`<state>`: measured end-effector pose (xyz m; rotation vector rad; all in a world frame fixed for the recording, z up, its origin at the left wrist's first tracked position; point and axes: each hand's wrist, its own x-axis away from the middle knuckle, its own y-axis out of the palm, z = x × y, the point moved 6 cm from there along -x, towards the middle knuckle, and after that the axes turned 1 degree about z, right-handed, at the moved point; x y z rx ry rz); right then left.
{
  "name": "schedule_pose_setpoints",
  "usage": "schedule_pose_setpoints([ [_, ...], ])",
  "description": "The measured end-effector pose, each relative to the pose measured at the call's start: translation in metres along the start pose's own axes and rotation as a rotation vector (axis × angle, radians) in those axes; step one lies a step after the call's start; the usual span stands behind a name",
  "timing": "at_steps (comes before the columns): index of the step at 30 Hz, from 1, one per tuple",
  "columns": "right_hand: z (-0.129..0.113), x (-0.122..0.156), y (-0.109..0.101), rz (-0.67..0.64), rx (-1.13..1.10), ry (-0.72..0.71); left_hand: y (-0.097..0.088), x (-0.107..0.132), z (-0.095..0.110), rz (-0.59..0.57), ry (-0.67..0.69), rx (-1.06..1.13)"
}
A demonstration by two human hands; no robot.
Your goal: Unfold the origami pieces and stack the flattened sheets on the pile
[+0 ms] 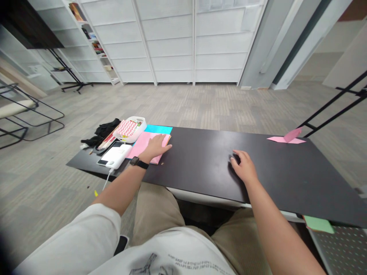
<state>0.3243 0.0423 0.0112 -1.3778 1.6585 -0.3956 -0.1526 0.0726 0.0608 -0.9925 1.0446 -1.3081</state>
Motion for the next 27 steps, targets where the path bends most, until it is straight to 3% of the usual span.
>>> schedule_pose_setpoints([
  [4,0.000,-0.001,0.000,0.010,-0.026,0.011,0.021,-0.006,0.076,0.118,0.270,0.096],
  [7,-0.002,-0.001,-0.001,0.027,-0.062,0.017,0.054,-0.013,0.128,0.056,0.371,0.091],
  [10,-0.003,-0.001,-0.003,0.057,-0.120,0.033,0.082,-0.022,0.158,0.008,0.367,0.047],
  [14,0.009,0.002,-0.007,0.156,-0.251,0.125,0.095,-0.028,0.167,0.083,0.344,-0.034],
  [18,0.042,0.008,-0.028,0.479,-0.307,0.293,0.095,-0.025,0.168,0.123,0.379,-0.075],
  [21,0.078,0.001,-0.049,0.611,-0.281,0.389,0.093,-0.024,0.169,0.143,0.370,-0.092],
  [23,0.106,-0.010,-0.068,0.634,-0.179,0.476,0.093,-0.025,0.170,0.155,0.370,-0.098],
  [25,0.134,-0.025,-0.085,0.563,-0.002,0.579,0.093,-0.026,0.171,0.167,0.374,-0.097],
  [27,0.157,-0.040,-0.100,0.513,0.040,0.609,0.093,-0.027,0.171,0.176,0.380,-0.093],
])
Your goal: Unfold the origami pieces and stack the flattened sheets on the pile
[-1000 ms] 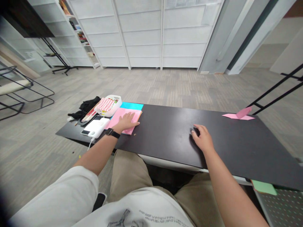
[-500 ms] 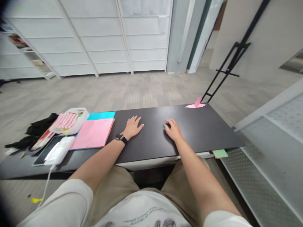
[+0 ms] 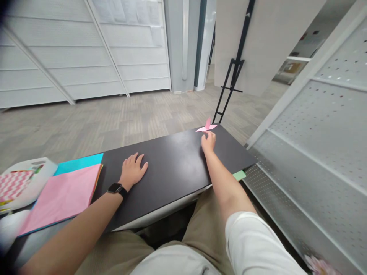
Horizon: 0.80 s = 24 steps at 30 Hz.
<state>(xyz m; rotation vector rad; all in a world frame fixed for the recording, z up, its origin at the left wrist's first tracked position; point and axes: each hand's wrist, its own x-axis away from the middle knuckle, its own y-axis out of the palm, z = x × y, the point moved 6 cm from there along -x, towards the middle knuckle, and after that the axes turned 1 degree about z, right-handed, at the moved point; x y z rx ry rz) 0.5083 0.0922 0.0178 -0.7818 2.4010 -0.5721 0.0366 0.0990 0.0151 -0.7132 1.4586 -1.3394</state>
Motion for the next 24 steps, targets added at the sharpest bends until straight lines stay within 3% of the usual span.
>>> schedule_pose_setpoints([
  [8,0.008,-0.084,0.010,-0.154,0.140,0.028,-0.003,0.000,-0.001,0.019,0.000,0.016],
  [13,0.003,-0.105,0.016,-0.228,0.135,0.023,0.000,-0.001,-0.002,0.018,0.002,0.002],
  [16,-0.007,-0.094,0.025,-0.247,0.078,-0.008,-0.001,-0.001,-0.001,0.015,-0.002,0.012],
  [19,-0.032,-0.069,0.043,-0.289,-0.015,-0.057,-0.004,-0.001,0.000,0.007,-0.005,0.028],
  [22,-0.077,-0.032,0.069,-0.404,-0.140,-0.115,-0.004,0.000,0.000,0.006,-0.015,0.055],
  [24,-0.119,-0.002,0.083,-0.509,-0.416,-0.175,-0.003,0.000,-0.003,0.020,-0.035,0.114],
])
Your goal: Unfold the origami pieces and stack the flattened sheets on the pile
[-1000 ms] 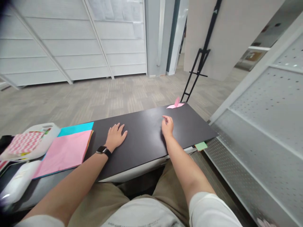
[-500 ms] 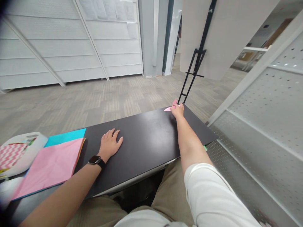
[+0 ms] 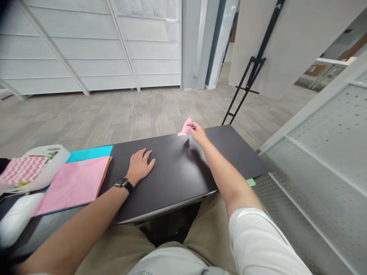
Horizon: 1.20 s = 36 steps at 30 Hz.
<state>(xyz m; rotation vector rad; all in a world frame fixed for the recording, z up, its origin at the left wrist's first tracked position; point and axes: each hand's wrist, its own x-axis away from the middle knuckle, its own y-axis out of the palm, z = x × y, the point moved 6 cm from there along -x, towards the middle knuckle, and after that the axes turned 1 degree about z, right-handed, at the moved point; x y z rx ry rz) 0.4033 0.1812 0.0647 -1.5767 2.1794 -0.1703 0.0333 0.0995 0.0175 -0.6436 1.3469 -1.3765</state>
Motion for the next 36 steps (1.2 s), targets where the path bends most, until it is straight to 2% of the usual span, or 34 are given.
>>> schedule_pose_setpoints([
  [2,-0.034,0.015,0.040,-0.084,-0.211,-0.058,-0.001,-0.002,-0.007,0.028,-0.039,0.128],
  [5,-0.071,0.047,0.093,-0.124,-0.359,-0.082,-0.003,-0.009,-0.027,0.083,-0.166,0.489],
  [8,-0.077,0.081,0.135,-0.129,-0.401,-0.037,-0.009,-0.016,-0.052,0.220,-0.416,0.929],
  [9,-0.075,0.091,0.146,-0.138,-0.399,-0.014,-0.013,-0.018,-0.056,0.281,-0.456,1.008],
  [11,-0.067,0.107,0.160,-0.165,-0.387,0.012,-0.017,-0.025,-0.053,0.290,-0.416,1.124],
  [15,-0.062,0.120,0.160,-0.168,-0.294,-0.073,-0.016,-0.034,-0.028,0.178,-0.214,1.303],
  [20,-0.076,0.123,0.151,-0.121,-0.189,-0.201,-0.004,-0.032,-0.009,0.024,-0.097,1.441],
  [23,-0.083,0.126,0.155,-0.181,-0.223,-0.233,-0.003,-0.032,-0.010,-0.035,-0.116,1.472],
  [27,-0.082,0.122,0.155,-0.210,-0.406,-0.164,-0.007,-0.032,-0.013,-0.092,-0.222,1.572],
  [31,-0.081,0.115,0.149,-0.188,-0.503,-0.105,-0.010,-0.028,0.000,-0.238,-0.252,1.678],
  [36,-0.081,0.112,0.142,-0.164,-0.485,-0.060,-0.010,-0.022,0.013,-0.372,-0.226,1.657],
])
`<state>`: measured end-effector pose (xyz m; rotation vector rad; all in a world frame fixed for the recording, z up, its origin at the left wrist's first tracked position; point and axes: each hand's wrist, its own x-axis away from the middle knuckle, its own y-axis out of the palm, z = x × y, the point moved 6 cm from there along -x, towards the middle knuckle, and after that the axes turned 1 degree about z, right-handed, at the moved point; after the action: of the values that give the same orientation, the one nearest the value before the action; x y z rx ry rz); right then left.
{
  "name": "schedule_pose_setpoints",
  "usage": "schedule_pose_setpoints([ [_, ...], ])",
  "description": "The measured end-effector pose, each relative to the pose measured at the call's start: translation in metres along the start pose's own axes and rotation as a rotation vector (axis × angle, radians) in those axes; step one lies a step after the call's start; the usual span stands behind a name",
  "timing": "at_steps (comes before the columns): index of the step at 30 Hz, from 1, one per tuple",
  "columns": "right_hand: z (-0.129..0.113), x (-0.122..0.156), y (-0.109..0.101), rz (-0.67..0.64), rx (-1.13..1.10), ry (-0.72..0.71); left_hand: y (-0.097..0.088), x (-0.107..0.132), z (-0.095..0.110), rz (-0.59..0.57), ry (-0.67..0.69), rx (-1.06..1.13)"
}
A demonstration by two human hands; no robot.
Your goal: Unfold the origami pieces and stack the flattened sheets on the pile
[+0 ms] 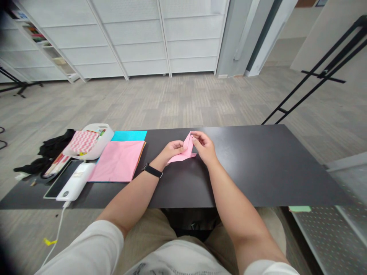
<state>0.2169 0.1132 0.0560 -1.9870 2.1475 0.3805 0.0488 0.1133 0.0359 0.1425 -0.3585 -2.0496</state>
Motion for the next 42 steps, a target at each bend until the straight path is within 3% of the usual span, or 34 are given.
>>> schedule_pose_setpoints([
  [10,0.004,-0.004,-0.006,0.064,-0.004,0.039,0.003,0.001,-0.002,-0.056,-0.013,-0.126],
  [16,0.008,-0.004,0.000,-0.016,-0.033,0.079,-0.008,-0.003,0.002,0.047,0.153,-0.274],
  [24,0.006,-0.003,-0.008,0.088,0.020,0.002,-0.007,-0.003,0.007,0.031,0.253,-0.485],
  [27,0.004,-0.002,-0.007,0.071,0.033,-0.019,-0.007,-0.003,0.010,0.061,0.281,-0.518],
  [34,0.003,0.003,0.010,-0.170,0.281,-0.050,-0.021,-0.001,0.016,0.259,0.385,-0.433],
  [38,-0.003,0.005,0.013,-0.176,0.379,-0.103,-0.024,0.000,0.016,0.276,0.400,-0.389],
  [42,-0.004,0.005,0.009,-0.096,0.275,-0.069,-0.017,0.000,0.017,0.215,0.423,-0.357],
])
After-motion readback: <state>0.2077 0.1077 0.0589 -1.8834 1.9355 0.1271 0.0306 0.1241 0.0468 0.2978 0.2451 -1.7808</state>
